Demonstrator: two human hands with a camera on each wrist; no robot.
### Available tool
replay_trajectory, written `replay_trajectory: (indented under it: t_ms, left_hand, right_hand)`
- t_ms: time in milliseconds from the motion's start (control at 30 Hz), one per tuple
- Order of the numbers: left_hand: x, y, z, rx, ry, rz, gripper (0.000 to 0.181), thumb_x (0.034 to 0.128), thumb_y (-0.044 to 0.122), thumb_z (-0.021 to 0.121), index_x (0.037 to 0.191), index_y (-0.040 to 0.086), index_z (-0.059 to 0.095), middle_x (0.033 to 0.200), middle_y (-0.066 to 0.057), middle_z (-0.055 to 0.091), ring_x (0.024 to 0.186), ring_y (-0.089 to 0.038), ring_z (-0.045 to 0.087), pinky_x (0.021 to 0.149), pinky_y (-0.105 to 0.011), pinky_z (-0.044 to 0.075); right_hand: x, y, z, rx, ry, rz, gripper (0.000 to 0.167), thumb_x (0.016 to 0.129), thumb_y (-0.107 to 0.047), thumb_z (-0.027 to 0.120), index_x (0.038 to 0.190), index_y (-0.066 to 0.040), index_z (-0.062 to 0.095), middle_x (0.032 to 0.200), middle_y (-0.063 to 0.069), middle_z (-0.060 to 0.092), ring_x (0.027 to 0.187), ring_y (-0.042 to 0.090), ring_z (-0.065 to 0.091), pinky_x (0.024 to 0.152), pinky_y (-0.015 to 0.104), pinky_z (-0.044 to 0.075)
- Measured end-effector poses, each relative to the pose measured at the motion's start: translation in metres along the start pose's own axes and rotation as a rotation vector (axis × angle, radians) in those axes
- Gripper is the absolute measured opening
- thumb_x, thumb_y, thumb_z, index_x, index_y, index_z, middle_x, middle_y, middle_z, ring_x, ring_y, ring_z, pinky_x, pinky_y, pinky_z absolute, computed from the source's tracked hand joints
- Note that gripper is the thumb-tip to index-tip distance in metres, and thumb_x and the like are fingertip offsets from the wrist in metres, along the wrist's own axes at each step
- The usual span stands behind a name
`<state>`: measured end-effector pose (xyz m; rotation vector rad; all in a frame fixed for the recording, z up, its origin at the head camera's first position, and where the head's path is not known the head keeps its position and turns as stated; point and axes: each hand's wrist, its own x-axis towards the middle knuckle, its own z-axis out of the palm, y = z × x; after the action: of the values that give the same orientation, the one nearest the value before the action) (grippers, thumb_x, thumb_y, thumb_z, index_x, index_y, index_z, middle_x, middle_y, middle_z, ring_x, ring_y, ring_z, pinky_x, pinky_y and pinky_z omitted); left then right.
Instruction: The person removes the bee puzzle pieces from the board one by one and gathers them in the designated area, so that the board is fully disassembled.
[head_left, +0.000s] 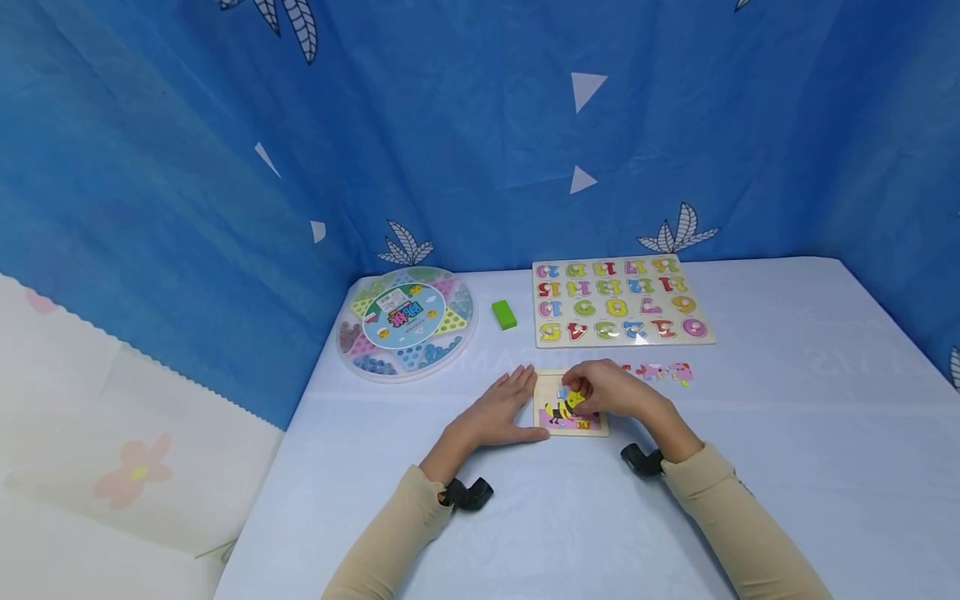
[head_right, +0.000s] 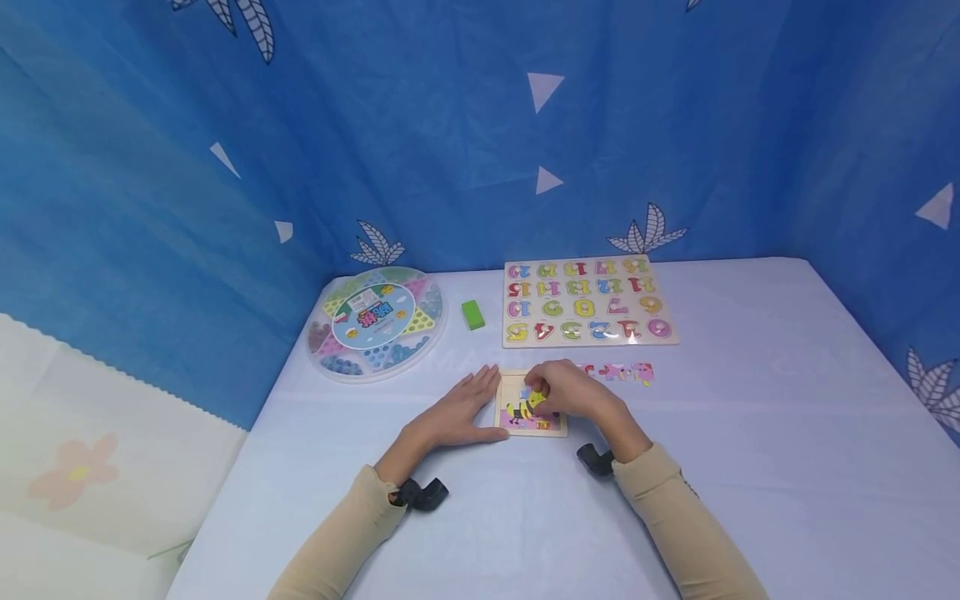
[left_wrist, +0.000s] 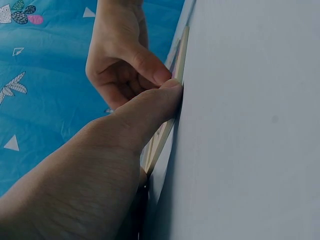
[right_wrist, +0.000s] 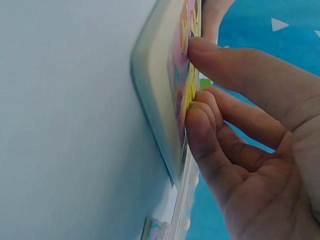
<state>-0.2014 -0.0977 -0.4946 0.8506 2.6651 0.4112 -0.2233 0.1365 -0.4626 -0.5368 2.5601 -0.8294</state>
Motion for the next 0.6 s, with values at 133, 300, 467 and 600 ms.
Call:
replay_trajectory:
  t_ms: [133, 300, 467, 600]
  left_hand:
    - [-0.0001, -0.0008, 0.0005, -0.006, 0.001, -0.001, 0.101, 0.0872, 0.068, 0.053, 0.157, 0.01, 0.008, 0.166, -0.001, 0.002, 0.154, -0.015, -0.001, 0.126, -0.037, 0.007]
    - [0.0001, -0.0018, 0.001, -0.01, -0.002, 0.001, 0.101, 0.087, 0.068, 0.053, 0.157, 0.01, 0.009, 0.166, -0.001, 0.002, 0.153, -0.015, -0.001, 0.126, -0.036, 0.006]
    - [0.0004, -0.0023, 0.0012, -0.016, 0.002, 0.001, 0.101, 0.0867, 0.068, 0.053, 0.157, 0.01, 0.009, 0.166, -0.001, 0.002, 0.153, -0.015, -0.001, 0.126, -0.036, 0.006]
    - [0.0008, -0.002, 0.0007, -0.01, 0.003, 0.005, 0.101, 0.0867, 0.069, 0.053, 0.157, 0.01, 0.01, 0.166, -0.002, 0.003, 0.153, -0.015, 0.0, 0.126, -0.036, 0.007]
  right_hand:
    - [-0.0003, -0.0018, 0.0002, -0.009, 0.003, 0.006, 0.045, 0.076, -0.013, 0.083, 0.117, -0.003, 0.067, 0.088, 0.0, 0.062, 0.08, 0.015, 0.053, 0.074, 0.026, 0.051]
    - [-0.0022, -0.0045, -0.0008, -0.021, 0.008, -0.018, 0.044, 0.076, -0.012, 0.083, 0.116, -0.004, 0.068, 0.091, 0.0, 0.063, 0.08, 0.014, 0.054, 0.074, 0.026, 0.052]
    - [-0.0028, -0.0056, -0.0015, -0.033, 0.004, -0.043, 0.044, 0.076, -0.013, 0.083, 0.117, -0.005, 0.069, 0.092, -0.002, 0.066, 0.08, 0.012, 0.055, 0.075, 0.026, 0.053]
    - [-0.0028, -0.0059, -0.0016, -0.039, 0.009, -0.034, 0.046, 0.077, -0.014, 0.083, 0.119, -0.004, 0.067, 0.09, -0.002, 0.065, 0.08, 0.012, 0.055, 0.075, 0.026, 0.053]
